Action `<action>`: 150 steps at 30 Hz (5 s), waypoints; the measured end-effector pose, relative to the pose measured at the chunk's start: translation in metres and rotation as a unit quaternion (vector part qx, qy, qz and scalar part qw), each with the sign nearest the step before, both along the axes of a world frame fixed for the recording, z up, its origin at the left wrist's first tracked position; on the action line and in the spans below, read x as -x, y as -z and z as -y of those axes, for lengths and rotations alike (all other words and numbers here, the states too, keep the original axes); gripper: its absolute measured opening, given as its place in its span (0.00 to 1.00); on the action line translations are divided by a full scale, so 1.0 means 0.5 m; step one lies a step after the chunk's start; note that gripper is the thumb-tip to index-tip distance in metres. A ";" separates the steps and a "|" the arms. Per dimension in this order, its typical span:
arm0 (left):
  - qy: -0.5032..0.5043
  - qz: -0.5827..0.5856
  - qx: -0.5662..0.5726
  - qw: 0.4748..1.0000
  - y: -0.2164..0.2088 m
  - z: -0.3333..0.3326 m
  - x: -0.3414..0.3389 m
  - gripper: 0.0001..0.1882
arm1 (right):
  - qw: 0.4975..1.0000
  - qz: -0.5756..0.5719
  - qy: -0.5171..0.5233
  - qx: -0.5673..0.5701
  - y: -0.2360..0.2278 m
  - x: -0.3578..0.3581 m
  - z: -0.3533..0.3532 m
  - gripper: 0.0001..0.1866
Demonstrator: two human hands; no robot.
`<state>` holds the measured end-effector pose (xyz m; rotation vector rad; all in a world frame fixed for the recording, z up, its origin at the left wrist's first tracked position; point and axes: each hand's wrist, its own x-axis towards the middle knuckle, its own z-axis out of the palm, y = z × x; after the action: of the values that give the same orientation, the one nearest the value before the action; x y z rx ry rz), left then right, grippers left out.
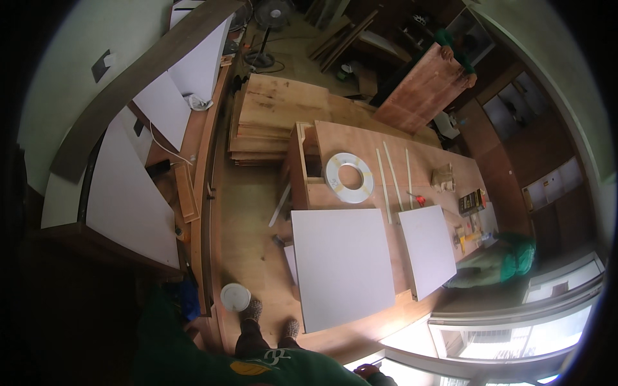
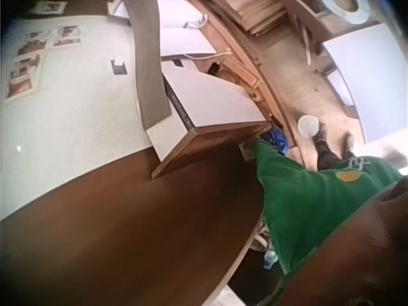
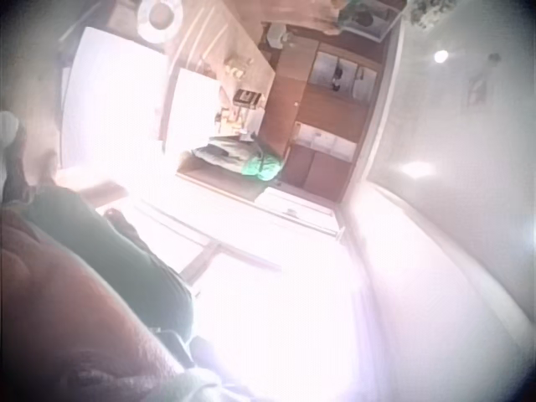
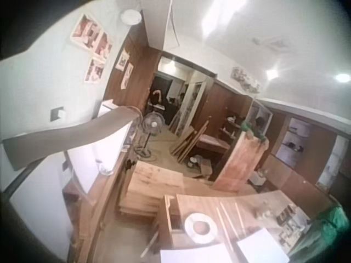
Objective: The person applies glue to the edge of a white panel, attaches a strip, and then uses a hammer to secure parts of a wooden structure.
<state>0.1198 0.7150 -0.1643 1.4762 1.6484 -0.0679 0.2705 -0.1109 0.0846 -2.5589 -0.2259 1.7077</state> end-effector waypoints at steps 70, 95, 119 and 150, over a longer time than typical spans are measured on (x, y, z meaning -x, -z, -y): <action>-0.082 0.202 0.074 0.973 -0.296 -0.100 0.124 0.15 | 0.984 0.106 0.059 -0.126 0.248 0.180 0.166 0.27; 0.148 0.180 -0.117 0.965 -0.512 0.368 -0.053 0.21 | 0.955 0.056 0.063 -0.285 0.209 0.003 0.070 0.24; 0.302 0.323 0.546 0.712 -0.887 1.152 -0.346 0.31 | 0.387 -0.036 0.461 -0.798 -0.398 -0.136 -0.088 0.39; 0.464 0.366 0.332 0.735 -0.868 1.117 -0.347 0.20 | 0.399 0.068 0.533 -0.743 -0.353 -0.110 -0.128 0.39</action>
<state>0.2931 0.1566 0.2699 1.3267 0.0875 -0.5032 0.3256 -0.0471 0.2612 -0.7955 -0.0018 0.1947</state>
